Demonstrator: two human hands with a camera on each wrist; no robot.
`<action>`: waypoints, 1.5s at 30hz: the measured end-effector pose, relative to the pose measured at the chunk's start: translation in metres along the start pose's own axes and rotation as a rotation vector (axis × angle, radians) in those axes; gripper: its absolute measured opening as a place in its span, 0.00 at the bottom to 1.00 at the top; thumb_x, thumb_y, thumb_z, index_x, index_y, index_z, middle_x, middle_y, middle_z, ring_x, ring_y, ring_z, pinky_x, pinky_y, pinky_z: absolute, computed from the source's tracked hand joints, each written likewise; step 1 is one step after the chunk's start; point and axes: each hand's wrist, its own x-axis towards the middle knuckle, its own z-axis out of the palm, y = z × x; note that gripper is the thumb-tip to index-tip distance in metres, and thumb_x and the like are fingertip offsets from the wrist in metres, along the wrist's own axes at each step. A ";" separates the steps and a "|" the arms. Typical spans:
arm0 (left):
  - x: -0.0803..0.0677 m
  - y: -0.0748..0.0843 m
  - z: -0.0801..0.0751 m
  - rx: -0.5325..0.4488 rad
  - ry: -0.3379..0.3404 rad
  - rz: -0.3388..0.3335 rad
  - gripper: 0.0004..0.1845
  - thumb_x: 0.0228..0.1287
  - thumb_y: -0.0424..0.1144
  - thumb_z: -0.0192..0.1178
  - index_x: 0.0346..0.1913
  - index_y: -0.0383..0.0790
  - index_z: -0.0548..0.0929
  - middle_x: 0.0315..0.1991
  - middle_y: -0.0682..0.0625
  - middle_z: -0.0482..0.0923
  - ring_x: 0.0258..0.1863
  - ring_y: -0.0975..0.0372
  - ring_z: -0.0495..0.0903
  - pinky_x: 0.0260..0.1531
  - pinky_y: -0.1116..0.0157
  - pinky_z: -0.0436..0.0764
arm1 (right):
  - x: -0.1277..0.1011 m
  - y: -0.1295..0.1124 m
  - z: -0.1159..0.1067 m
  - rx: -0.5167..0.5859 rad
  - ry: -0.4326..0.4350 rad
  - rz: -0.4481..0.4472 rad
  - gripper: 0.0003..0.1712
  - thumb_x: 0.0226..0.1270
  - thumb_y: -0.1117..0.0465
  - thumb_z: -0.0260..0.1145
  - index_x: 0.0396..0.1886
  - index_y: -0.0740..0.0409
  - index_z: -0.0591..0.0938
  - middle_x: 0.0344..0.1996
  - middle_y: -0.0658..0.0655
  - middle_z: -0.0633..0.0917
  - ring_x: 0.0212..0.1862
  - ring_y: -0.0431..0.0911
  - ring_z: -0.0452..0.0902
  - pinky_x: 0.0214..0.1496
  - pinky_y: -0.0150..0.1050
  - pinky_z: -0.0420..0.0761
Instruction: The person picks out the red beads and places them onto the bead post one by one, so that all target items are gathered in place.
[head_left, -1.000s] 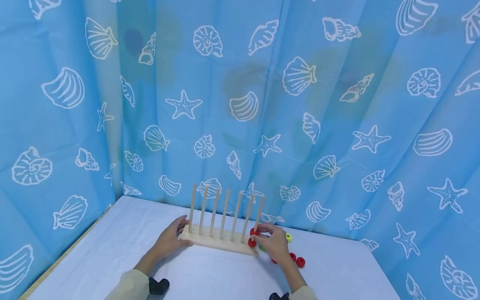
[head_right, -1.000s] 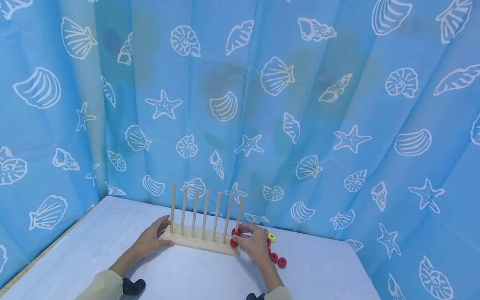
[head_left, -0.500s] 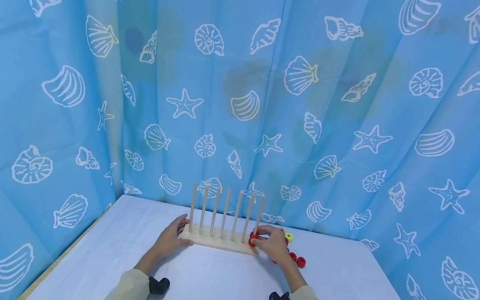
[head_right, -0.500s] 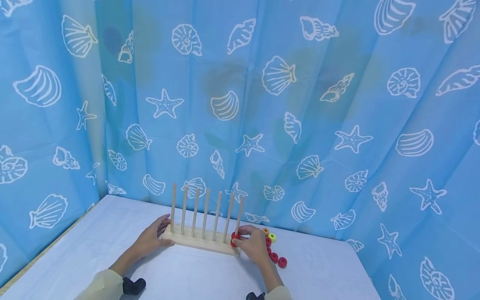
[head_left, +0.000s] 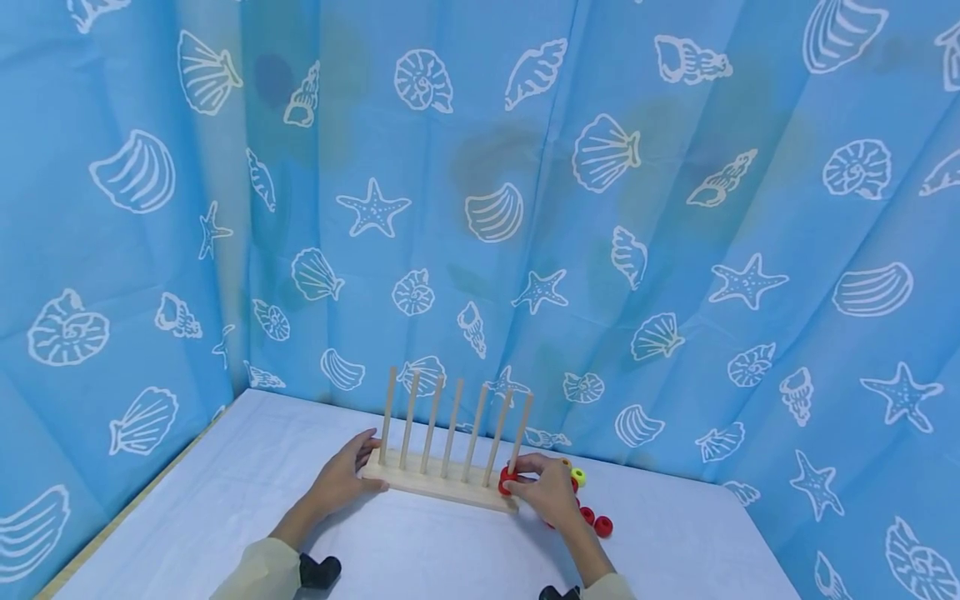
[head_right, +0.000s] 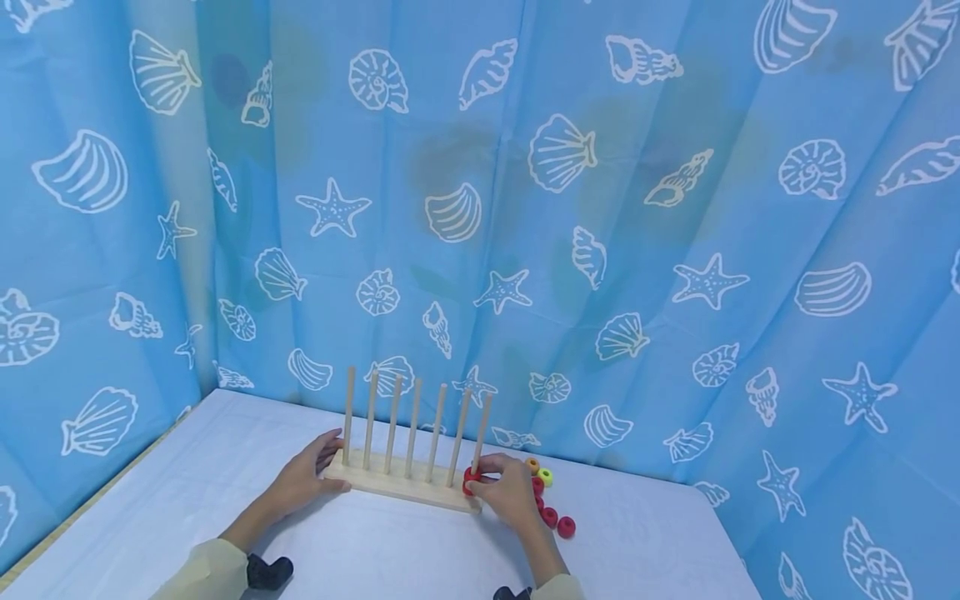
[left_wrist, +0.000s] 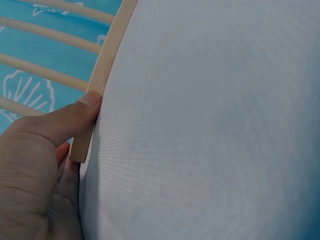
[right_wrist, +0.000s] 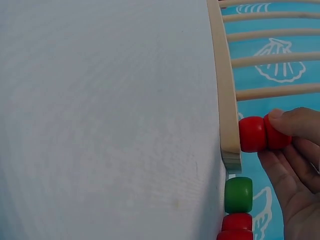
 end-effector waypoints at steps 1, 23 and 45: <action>0.000 0.001 0.000 0.001 -0.001 -0.002 0.50 0.33 0.41 0.72 0.64 0.46 0.57 0.57 0.51 0.66 0.58 0.56 0.64 0.57 0.59 0.65 | 0.000 0.000 0.000 0.000 0.000 0.001 0.18 0.40 0.54 0.73 0.36 0.48 0.82 0.33 0.47 0.82 0.42 0.47 0.77 0.38 0.36 0.81; 0.003 -0.003 0.002 -0.012 -0.003 -0.008 0.51 0.32 0.41 0.73 0.64 0.46 0.56 0.57 0.51 0.66 0.58 0.56 0.63 0.56 0.59 0.65 | -0.002 0.000 -0.002 -0.022 -0.008 -0.014 0.18 0.41 0.54 0.73 0.37 0.47 0.82 0.34 0.49 0.82 0.41 0.46 0.77 0.38 0.37 0.81; 0.003 -0.005 0.002 -0.009 0.002 0.001 0.51 0.31 0.41 0.73 0.63 0.44 0.57 0.56 0.51 0.66 0.58 0.56 0.64 0.57 0.60 0.65 | 0.006 0.023 -0.064 -0.111 0.022 -0.019 0.17 0.49 0.59 0.68 0.41 0.42 0.79 0.37 0.46 0.80 0.46 0.45 0.75 0.44 0.38 0.79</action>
